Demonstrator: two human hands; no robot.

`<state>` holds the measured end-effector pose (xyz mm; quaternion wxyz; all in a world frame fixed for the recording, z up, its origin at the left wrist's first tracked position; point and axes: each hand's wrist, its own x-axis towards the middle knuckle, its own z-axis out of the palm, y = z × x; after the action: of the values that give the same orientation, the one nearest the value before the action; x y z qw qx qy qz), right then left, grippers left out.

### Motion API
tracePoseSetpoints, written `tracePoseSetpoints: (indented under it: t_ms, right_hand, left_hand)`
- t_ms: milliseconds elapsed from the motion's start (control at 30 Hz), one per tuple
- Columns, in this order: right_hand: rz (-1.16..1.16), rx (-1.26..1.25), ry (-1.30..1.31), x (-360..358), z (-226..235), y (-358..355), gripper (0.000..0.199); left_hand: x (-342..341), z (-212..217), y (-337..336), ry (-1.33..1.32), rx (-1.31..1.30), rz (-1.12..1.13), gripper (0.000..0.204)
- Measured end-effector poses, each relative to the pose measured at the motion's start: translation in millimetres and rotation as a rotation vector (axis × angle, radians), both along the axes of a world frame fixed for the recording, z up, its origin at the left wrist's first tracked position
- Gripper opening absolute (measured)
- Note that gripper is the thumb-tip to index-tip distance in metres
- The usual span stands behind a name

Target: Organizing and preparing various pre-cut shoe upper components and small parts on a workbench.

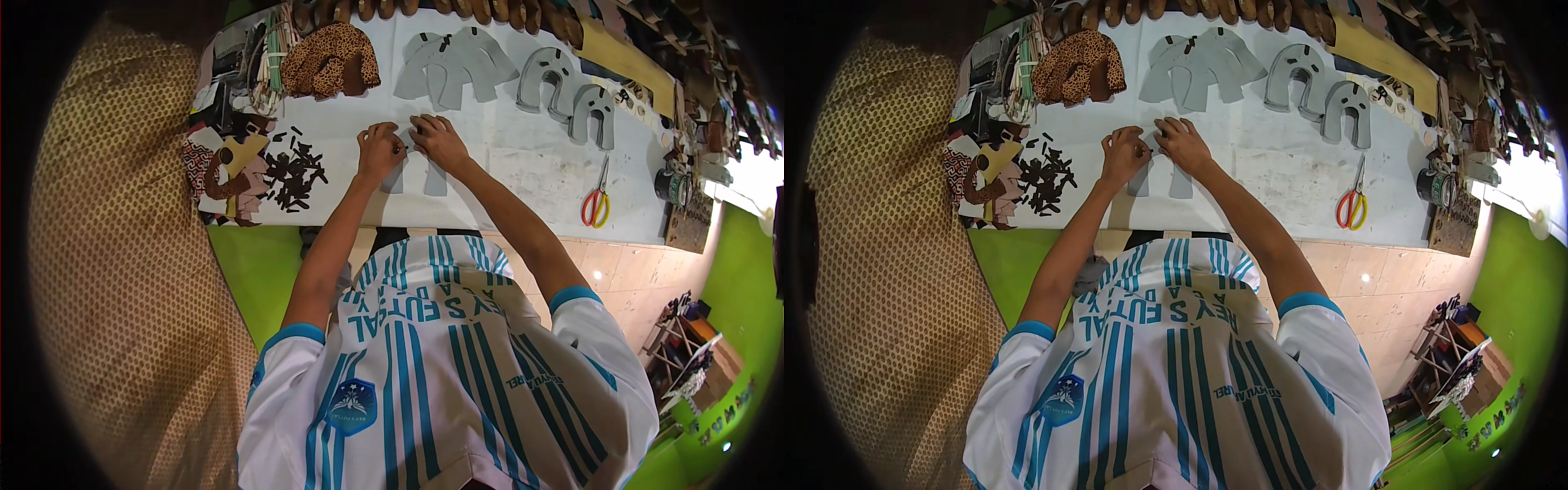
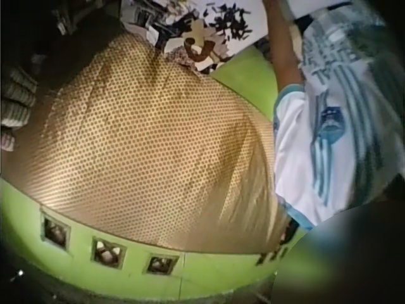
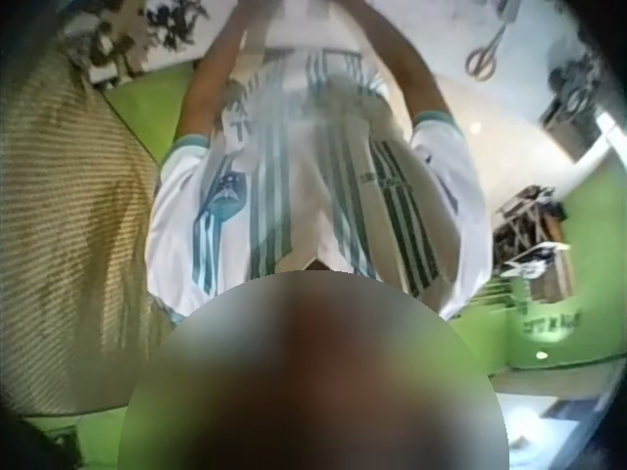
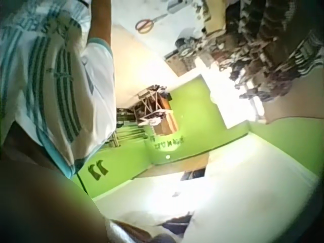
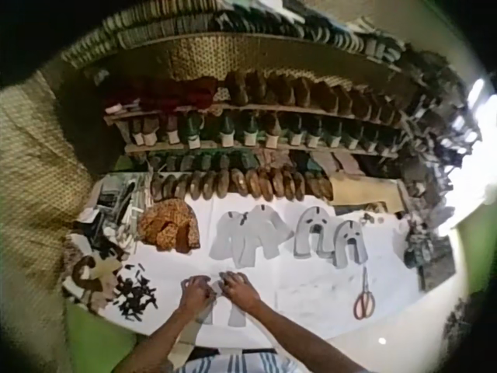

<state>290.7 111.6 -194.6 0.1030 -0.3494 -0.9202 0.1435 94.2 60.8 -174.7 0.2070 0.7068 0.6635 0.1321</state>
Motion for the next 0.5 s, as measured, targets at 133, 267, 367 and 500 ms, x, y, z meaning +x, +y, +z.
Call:
tracePoseSetpoints:
  t_ms: [133, 267, 367, 500]
  right_hand:
    - [0.016, 0.000, 0.011, 1.0, -0.1, 3.0, 0.033]
    - [0.014, -0.002, 0.006, 2.0, 0.1, 3.0, 0.033]
    - [0.005, -0.003, 0.002, 2.2, -0.5, 1.1, 0.033]
    - [-0.008, -0.003, 0.004, 2.7, -0.6, -0.6, 0.033]
  left_hand:
    - [7.2, -1.9, 3.8, 0.031, 0.042, 0.012, 0.011]
    - [10.3, -4.4, 5.2, 0.105, 0.059, 0.015, 0.014]
    - [9.7, -1.1, 6.3, 0.152, 0.042, 0.006, 0.015]
    - [8.3, -0.6, 7.6, 0.178, 0.014, -0.014, 0.017]
